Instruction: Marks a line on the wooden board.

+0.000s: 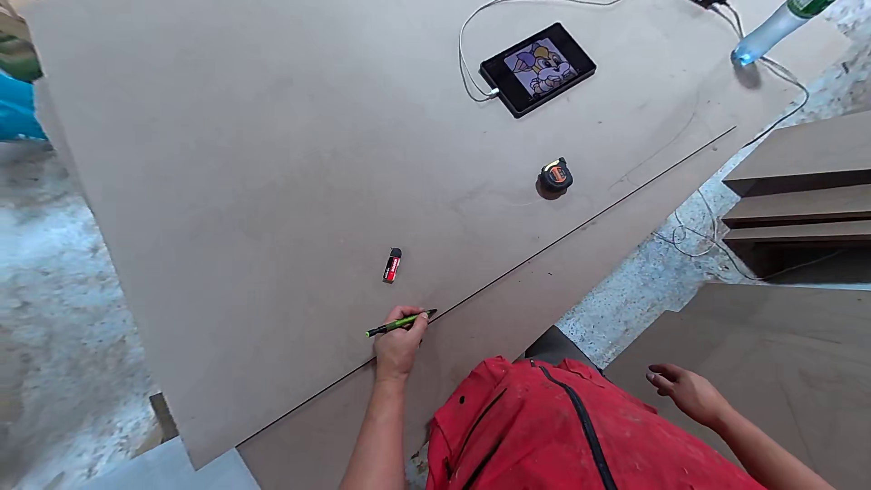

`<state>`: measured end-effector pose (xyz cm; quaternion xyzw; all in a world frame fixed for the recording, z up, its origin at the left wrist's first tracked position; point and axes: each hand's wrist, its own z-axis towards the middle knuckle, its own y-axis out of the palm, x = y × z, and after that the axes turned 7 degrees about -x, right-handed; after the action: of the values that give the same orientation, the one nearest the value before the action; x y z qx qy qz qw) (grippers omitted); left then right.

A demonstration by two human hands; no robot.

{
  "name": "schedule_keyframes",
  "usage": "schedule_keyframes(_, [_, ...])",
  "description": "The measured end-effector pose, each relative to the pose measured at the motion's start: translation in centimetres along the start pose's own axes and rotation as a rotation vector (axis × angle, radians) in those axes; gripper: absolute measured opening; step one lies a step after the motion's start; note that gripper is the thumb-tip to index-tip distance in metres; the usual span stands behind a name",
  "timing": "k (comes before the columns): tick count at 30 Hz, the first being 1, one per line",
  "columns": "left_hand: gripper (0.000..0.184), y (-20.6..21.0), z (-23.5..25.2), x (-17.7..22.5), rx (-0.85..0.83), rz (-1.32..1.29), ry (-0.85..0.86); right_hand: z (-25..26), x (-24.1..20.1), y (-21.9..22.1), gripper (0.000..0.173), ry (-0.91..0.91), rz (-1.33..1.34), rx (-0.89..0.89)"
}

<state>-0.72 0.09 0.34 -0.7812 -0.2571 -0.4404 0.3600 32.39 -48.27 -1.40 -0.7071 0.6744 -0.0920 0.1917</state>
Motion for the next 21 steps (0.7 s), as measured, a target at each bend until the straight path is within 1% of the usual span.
schedule_keyframes(2, [0.008,0.0,-0.2,0.1,-0.035,0.068,-0.007,0.0,0.0,0.0,0.046,0.003,0.007,-0.007])
schedule_keyframes(3, [0.008,0.0,-0.1,0.1,-0.019,0.07,-0.007,0.0,-0.1,0.1,0.046,0.002,0.012,-0.011])
schedule_keyframes(7, [0.008,-0.2,1.2,0.0,0.089,-0.055,-0.024,0.0,-1.2,0.3,0.048,-0.035,0.007,-0.041])
schedule_keyframes(9, [0.008,-0.5,1.9,0.0,0.11,-0.107,-0.027,0.1,-1.9,0.4,0.049,-0.048,-0.015,-0.053])
schedule_keyframes(12, [0.006,-0.7,1.5,0.2,0.039,-0.099,-0.019,0.2,-2.6,0.3,0.05,-0.059,-0.035,-0.06])
schedule_keyframes(14, [0.008,-0.6,0.9,0.1,-0.03,-0.029,-0.022,0.2,-2.8,0.2,0.05,-0.061,-0.035,-0.06])
schedule_keyframes(16, [0.009,-0.5,0.7,0.0,-0.054,0.021,-0.021,0.3,-2.9,0.1,0.05,-0.06,-0.036,-0.064])
schedule_keyframes(21, [0.005,-0.6,2.4,0.7,0.051,-0.065,-0.029,0.5,-2.5,0.1,0.049,-0.049,-0.054,-0.071])
